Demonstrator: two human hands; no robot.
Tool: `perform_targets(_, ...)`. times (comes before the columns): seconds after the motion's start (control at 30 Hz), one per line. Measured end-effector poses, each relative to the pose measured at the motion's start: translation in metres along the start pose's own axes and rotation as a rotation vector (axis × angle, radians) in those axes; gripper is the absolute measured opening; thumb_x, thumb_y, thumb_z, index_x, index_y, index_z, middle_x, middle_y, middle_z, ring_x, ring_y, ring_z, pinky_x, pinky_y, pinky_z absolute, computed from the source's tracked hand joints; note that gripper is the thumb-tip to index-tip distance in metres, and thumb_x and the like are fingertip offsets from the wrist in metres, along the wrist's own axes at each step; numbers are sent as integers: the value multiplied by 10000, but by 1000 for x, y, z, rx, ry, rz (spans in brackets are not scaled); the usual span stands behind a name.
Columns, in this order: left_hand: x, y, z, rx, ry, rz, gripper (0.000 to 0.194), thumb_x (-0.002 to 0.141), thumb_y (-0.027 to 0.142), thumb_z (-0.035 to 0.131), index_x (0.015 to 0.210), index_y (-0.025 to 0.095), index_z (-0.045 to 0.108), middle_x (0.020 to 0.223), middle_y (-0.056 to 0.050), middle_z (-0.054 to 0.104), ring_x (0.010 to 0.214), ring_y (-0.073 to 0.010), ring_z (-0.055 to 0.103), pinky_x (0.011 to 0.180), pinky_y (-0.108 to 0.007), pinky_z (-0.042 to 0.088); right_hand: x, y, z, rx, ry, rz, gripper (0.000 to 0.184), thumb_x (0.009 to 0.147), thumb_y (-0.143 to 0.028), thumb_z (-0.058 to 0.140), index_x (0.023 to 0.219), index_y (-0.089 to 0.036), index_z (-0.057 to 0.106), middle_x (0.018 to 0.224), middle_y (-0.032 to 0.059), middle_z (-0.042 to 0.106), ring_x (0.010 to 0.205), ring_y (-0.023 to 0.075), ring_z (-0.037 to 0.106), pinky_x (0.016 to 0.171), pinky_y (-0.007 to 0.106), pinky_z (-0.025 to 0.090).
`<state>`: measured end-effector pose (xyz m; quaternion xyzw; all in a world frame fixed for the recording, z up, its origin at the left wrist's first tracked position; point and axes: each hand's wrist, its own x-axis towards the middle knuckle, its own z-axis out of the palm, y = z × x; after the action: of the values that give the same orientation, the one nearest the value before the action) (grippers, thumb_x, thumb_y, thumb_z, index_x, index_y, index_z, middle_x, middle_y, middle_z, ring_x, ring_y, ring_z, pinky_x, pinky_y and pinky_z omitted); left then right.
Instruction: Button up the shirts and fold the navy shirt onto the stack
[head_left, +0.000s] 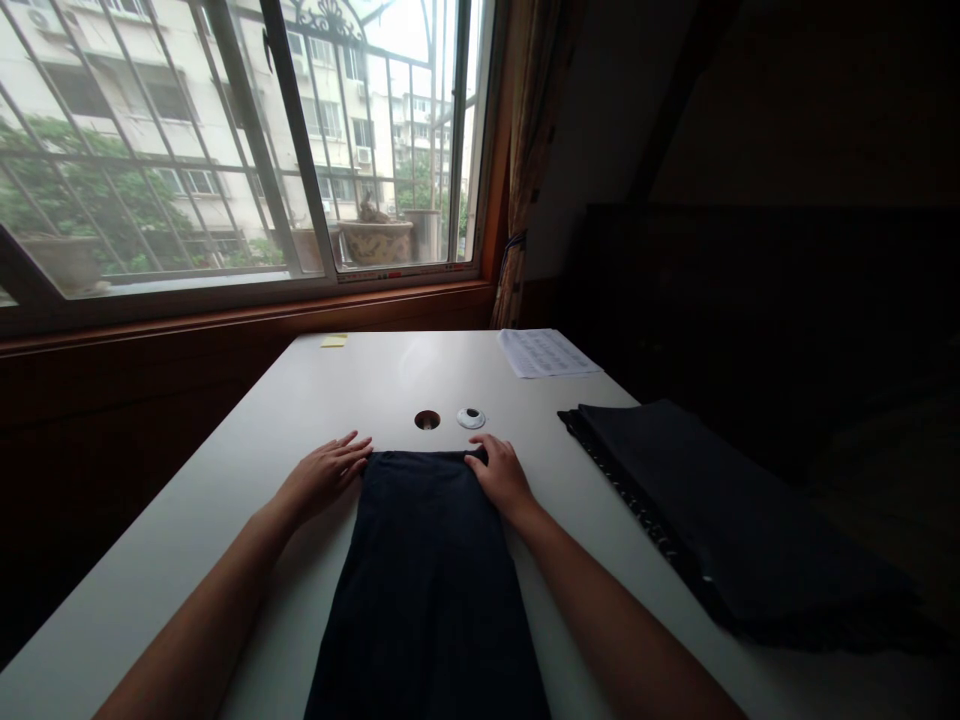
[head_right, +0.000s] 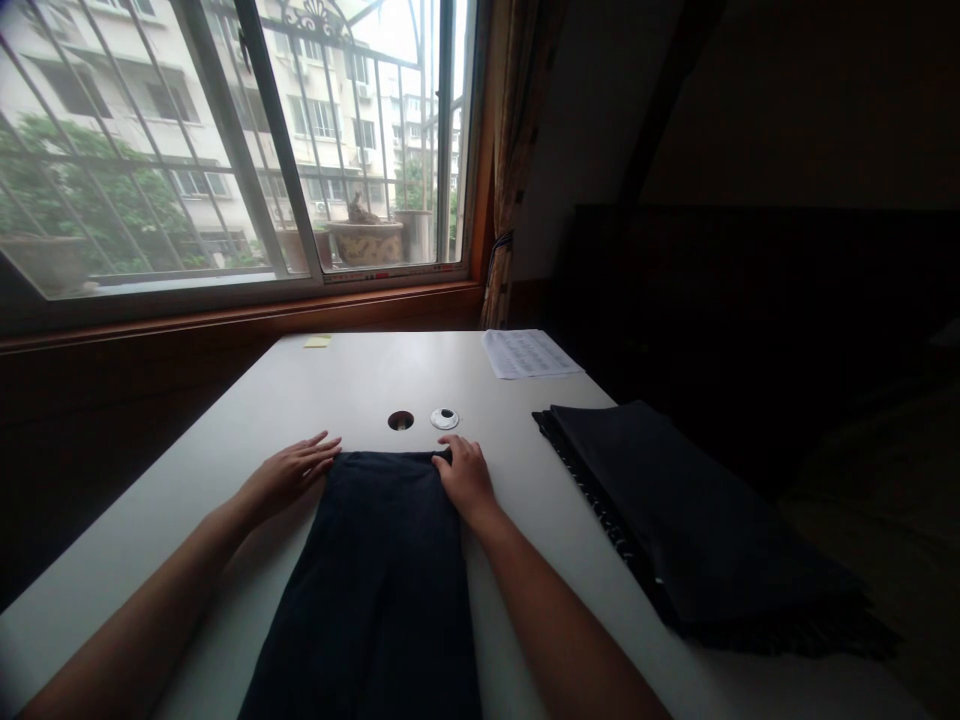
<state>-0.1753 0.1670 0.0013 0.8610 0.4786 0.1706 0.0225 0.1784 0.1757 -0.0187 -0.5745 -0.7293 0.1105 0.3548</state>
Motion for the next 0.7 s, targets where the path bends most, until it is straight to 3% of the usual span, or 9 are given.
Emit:
perform_targets(0.1, 7, 29, -11, 13, 61, -6, 488, 1042, 471, 329, 1416, 243, 543, 1488, -31, 514, 1425, -248, 419, 1160, -484, 403, 2, 3, 0, -36, 19, 7, 223, 864, -216, 645, 1087, -210, 647, 1006, 60, 689, 975, 245, 583, 926, 359, 428)
perform_targets(0.2, 17, 78, -12, 13, 14, 87, 491, 1042, 480, 327, 1440, 259, 512, 1530, -16, 459, 1451, -242, 375, 1182, -479, 372, 3, 6, -2, -79, 42, 28, 213, 875, -247, 639, 1084, -203, 654, 991, 72, 669, 970, 253, 568, 914, 365, 416)
perform_targets(0.3, 21, 119, 3, 28, -78, 108, 550, 1032, 535, 312, 1508, 278, 405, 1577, -19, 377, 1488, -255, 295, 1206, -520, 304, 3, 9, -3, -119, 59, 53, 222, 883, -282, 639, 1090, -206, 659, 1005, 81, 656, 979, 264, 549, 907, 366, 403)
perform_targets(0.37, 19, 130, 17, 42, -138, 81, 615, 1015, 584, 304, 1538, 263, 347, 1602, -41, 316, 1501, -279, 255, 1215, -566, 239, 3, 9, -4, -140, 62, 66, 230, 888, -298, 638, 1098, -207, 659, 1012, 82, 654, 978, 267, 540, 905, 365, 397)
perform_targets(0.5, 14, 117, 34, 43, -142, -30, 647, 1003, 603, 305, 1560, 274, 297, 1626, -50, 254, 1515, -295, 207, 1226, -583, 126, 1, 6, -6, -168, 53, 82, 235, 895, -312, 636, 1110, -220, 660, 1038, 77, 654, 981, 266, 532, 903, 359, 390)
perform_targets(0.7, 13, 70, 36, 4, -90, -224, 585, 1019, 521, 311, 1545, 266, 330, 1612, -78, 300, 1511, -322, 213, 1190, -609, 145, -2, 5, -9, -173, 35, 108, 223, 910, -305, 613, 1114, -229, 662, 1060, 85, 652, 1000, 263, 538, 908, 361, 395)
